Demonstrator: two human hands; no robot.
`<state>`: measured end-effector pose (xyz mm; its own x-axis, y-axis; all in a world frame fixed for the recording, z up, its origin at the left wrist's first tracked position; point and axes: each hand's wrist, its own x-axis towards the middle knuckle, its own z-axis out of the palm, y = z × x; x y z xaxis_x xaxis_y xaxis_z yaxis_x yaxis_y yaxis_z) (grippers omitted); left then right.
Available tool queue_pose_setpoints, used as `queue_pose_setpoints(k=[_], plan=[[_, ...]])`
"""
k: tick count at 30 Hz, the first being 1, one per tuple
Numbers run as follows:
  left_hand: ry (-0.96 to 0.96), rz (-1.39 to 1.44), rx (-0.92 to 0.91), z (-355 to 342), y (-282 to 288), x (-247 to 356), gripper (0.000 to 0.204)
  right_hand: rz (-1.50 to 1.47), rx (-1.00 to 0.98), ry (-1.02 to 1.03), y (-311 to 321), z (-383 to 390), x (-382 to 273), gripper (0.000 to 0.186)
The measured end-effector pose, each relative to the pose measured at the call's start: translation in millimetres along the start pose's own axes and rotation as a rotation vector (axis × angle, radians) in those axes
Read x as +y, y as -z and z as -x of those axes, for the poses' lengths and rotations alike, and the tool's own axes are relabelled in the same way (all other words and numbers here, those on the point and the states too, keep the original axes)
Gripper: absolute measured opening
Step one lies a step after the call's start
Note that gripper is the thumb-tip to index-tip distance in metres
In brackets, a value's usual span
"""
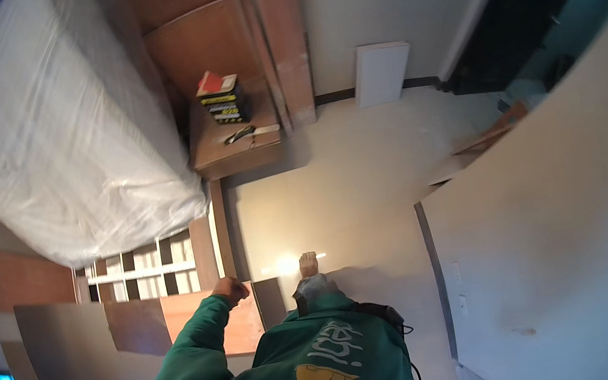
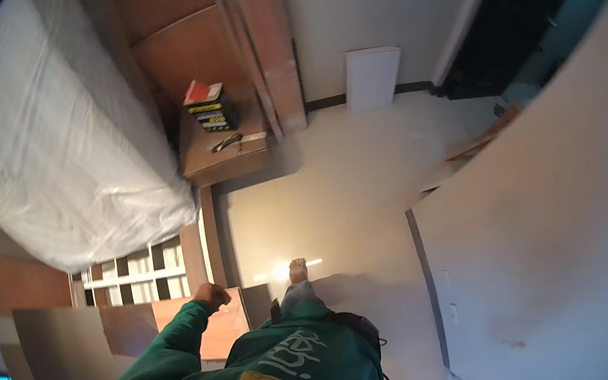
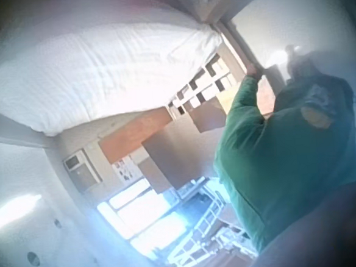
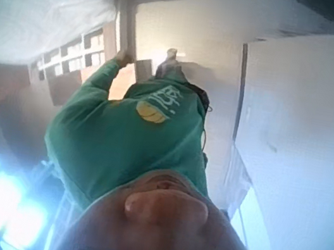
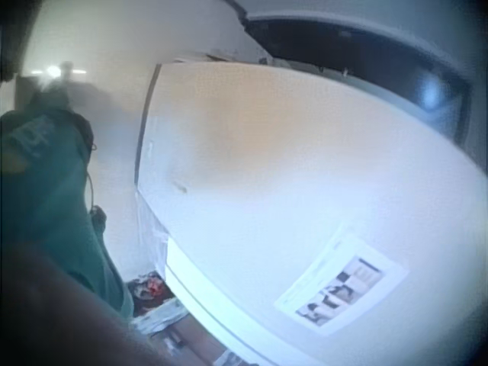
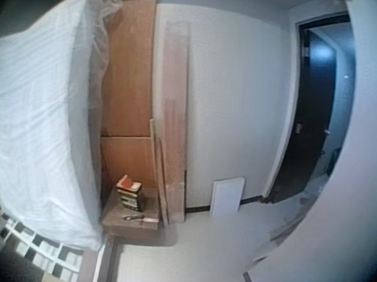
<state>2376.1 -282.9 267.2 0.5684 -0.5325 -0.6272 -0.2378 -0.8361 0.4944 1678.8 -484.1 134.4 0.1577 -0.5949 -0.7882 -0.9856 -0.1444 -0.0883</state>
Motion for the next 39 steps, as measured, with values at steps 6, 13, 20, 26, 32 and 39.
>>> queue_pose_setpoints(k=[6, 13, 20, 26, 32, 39], plan=[[0.112, -0.027, 0.495, 133, -115, -92, 0.035, -1.172, -0.084, -0.166, 93, -52, 34, 0.017], [0.175, 0.104, 0.34, 236, -238, -82, 0.028, -0.941, -0.01, -0.371, 88, -7, 103, 0.027], [0.103, 0.163, 0.345, 239, -243, -37, 0.017, -0.785, -0.094, -0.6, 71, 60, 193, 0.02], [0.244, 0.502, 0.203, 151, -195, 99, 0.013, -0.768, -0.271, -0.641, 117, 2, 186, 0.027], [-0.074, 0.286, 0.368, 62, -231, 215, 0.011, -0.588, -0.35, -0.422, 254, -92, 166, 0.032], [-0.266, -0.007, 0.15, -16, -248, 326, 0.021, -0.871, -0.312, -0.387, 346, -157, 146, 0.023]])
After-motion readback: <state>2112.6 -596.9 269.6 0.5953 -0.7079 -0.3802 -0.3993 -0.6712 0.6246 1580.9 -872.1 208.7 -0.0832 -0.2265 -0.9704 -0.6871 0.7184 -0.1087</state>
